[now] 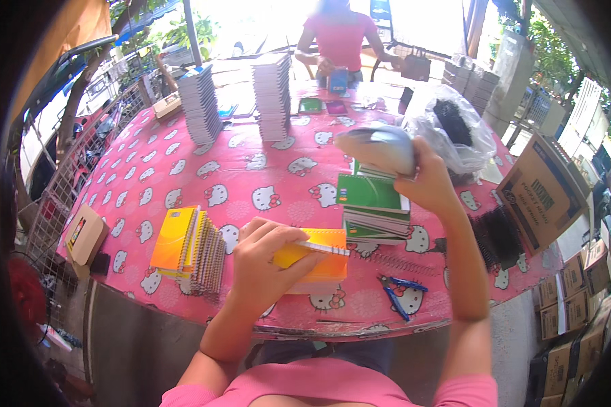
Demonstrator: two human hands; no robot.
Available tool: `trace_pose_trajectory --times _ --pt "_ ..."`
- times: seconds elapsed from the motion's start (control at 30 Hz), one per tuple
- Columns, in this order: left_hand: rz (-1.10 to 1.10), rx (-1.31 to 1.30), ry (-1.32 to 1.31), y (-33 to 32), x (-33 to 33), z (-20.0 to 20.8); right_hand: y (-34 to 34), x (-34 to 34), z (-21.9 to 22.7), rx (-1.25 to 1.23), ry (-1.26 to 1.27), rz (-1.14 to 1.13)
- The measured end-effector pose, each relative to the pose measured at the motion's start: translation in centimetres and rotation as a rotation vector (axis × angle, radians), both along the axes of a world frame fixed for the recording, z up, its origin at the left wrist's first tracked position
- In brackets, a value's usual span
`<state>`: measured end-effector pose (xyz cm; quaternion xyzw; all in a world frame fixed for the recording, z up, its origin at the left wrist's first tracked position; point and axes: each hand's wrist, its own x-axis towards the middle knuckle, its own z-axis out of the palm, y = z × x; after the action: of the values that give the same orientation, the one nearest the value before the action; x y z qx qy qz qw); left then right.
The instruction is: The person trims the excess spiral binding on small yellow notebooks using pliers and then stacks the notebooks on a table.
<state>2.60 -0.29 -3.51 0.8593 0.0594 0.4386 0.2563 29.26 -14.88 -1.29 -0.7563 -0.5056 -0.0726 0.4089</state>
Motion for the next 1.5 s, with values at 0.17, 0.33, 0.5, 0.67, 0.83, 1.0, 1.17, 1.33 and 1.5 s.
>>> trace_pose_trajectory --times 0.17,0.33,0.5,0.67,0.83,1.0,1.17,1.33,1.5 --pt "-0.042 -0.021 0.002 0.0 0.7 -0.2 -1.8 -4.4 0.7 -0.040 0.198 0.561" --pt "-0.027 -0.058 0.018 -0.5 0.7 0.6 -1.9 -4.2 0.3 -0.076 0.353 0.393" --pt "0.015 -0.128 -0.117 0.0 0.2 0.3 -0.6 -4.7 0.3 0.058 0.237 0.366" --pt "-0.231 -0.902 -0.282 0.4 -0.7 -2.3 1.2 -4.1 0.1 -0.040 0.328 0.399" --pt "-0.309 -1.036 -0.333 1.4 -1.1 -3.6 3.3 -5.3 0.5 -0.157 0.176 0.366" --pt "-0.369 -1.127 -0.300 2.1 -2.0 -4.0 3.0 -6.5 0.7 -0.168 0.096 0.214" --pt "-0.480 -1.111 -0.290 2.2 -1.2 -3.3 0.9 -2.4 -1.4 -0.319 -0.271 -0.364" --pt "-0.376 -0.584 -0.360 1.1 -1.3 -0.2 -1.6 -1.7 -4.5 -0.243 -0.518 -0.283" --pt "-0.263 -0.026 -0.109 -0.9 -4.0 -1.1 -9.2 -8.7 -9.4 -0.442 -0.182 -0.229"
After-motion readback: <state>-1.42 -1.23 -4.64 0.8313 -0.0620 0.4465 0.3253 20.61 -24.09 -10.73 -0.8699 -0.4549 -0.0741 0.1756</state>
